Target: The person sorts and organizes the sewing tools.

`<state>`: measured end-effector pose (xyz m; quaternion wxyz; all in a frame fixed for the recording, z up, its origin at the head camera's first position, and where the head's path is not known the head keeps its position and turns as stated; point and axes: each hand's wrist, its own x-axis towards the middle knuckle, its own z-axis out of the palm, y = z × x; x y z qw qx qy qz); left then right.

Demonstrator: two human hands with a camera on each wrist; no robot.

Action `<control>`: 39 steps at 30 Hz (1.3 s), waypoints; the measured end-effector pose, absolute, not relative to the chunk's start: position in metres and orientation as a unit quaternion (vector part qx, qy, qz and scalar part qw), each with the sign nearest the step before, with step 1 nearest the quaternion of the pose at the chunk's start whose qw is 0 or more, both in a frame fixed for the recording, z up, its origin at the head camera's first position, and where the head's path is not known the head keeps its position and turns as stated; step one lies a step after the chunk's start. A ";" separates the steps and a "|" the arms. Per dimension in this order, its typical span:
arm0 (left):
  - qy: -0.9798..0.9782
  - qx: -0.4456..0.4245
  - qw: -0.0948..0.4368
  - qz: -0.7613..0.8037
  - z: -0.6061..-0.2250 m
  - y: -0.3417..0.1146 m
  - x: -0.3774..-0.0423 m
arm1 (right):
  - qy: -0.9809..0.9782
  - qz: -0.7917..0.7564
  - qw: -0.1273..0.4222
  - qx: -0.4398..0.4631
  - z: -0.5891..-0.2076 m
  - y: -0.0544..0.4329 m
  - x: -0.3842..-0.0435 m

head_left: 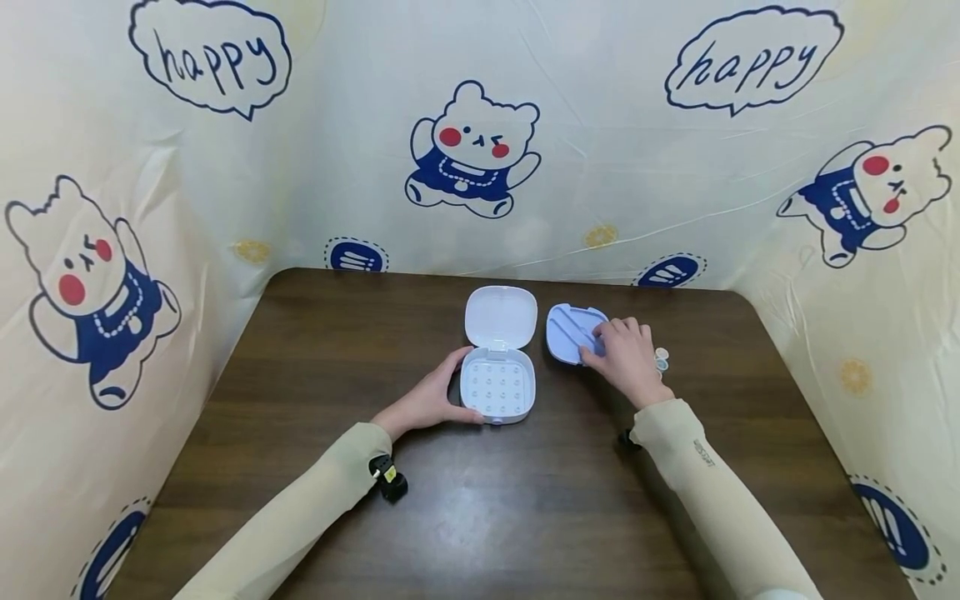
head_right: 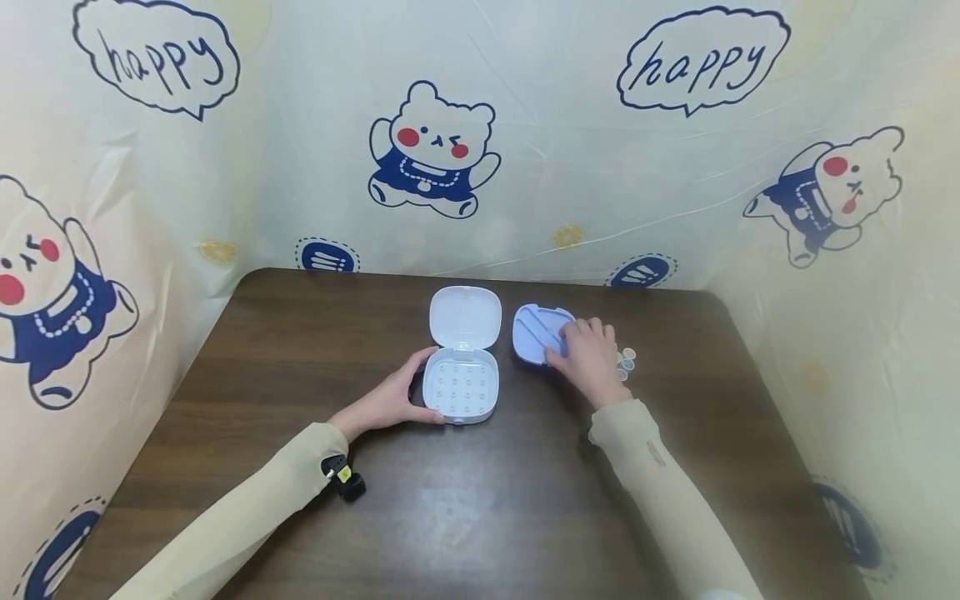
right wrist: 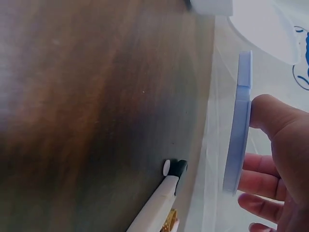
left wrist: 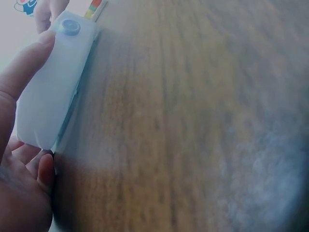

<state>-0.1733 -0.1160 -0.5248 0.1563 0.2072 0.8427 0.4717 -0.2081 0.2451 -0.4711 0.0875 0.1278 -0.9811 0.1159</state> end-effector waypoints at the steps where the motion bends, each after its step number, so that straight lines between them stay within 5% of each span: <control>1: 0.842 0.208 0.156 0.472 -0.525 -0.116 -0.173 | -0.981 0.115 0.087 0.128 -0.472 0.244 -0.211; 19: 0.844 0.208 0.153 0.470 -0.523 -0.116 -0.171 | -0.989 0.082 0.035 0.116 -0.486 0.226 -0.264; 39: 0.847 0.203 0.156 0.466 -0.522 -0.115 -0.171 | -0.992 0.074 -0.014 0.104 -0.490 0.221 -0.274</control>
